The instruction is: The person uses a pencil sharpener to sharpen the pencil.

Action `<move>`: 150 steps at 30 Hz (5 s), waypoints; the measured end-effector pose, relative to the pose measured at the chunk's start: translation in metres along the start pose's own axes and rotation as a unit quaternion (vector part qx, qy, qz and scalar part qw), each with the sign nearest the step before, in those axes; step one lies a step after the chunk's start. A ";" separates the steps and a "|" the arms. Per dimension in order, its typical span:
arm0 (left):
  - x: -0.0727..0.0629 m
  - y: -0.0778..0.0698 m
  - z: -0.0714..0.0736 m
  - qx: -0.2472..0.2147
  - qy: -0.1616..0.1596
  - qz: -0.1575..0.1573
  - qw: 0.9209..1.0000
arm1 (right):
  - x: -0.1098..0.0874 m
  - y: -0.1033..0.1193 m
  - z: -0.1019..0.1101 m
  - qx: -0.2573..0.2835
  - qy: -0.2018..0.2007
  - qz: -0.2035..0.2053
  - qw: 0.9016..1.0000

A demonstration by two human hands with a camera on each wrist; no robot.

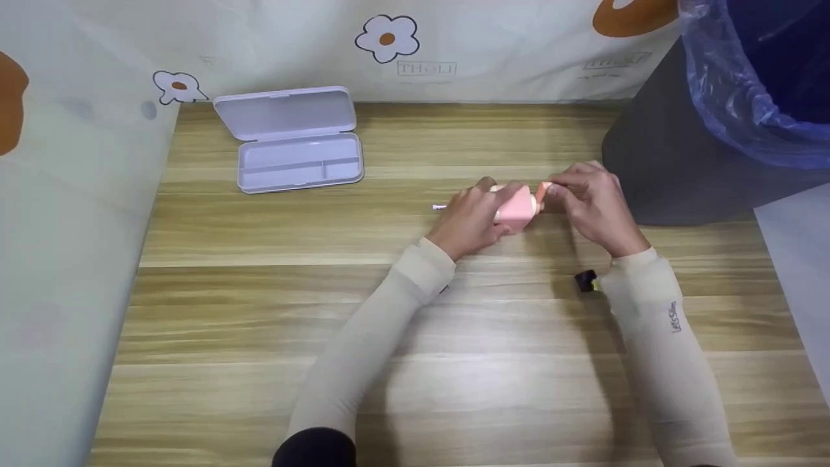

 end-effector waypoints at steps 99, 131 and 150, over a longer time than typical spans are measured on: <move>-0.001 0.002 -0.002 0.008 -0.009 -0.003 1.000 | 0.017 -0.008 -0.009 -0.033 0.043 -0.036 0.998; 0.000 0.000 -0.002 0.002 0.000 0.013 1.000 | -0.030 -0.020 -0.046 -0.026 0.105 -0.017 0.994; -0.001 0.003 0.000 -0.021 -0.006 0.002 1.000 | -0.042 0.016 -0.013 -0.015 0.084 0.020 0.996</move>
Point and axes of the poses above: each hand's wrist, its own x-axis towards the middle knuckle, its own z-axis out of the back of the hand, y = z × x, the point moved 2 cm from there along x, towards the middle knuckle, and after that the axes turned 14 degrees about z, right-handed, at the moved point
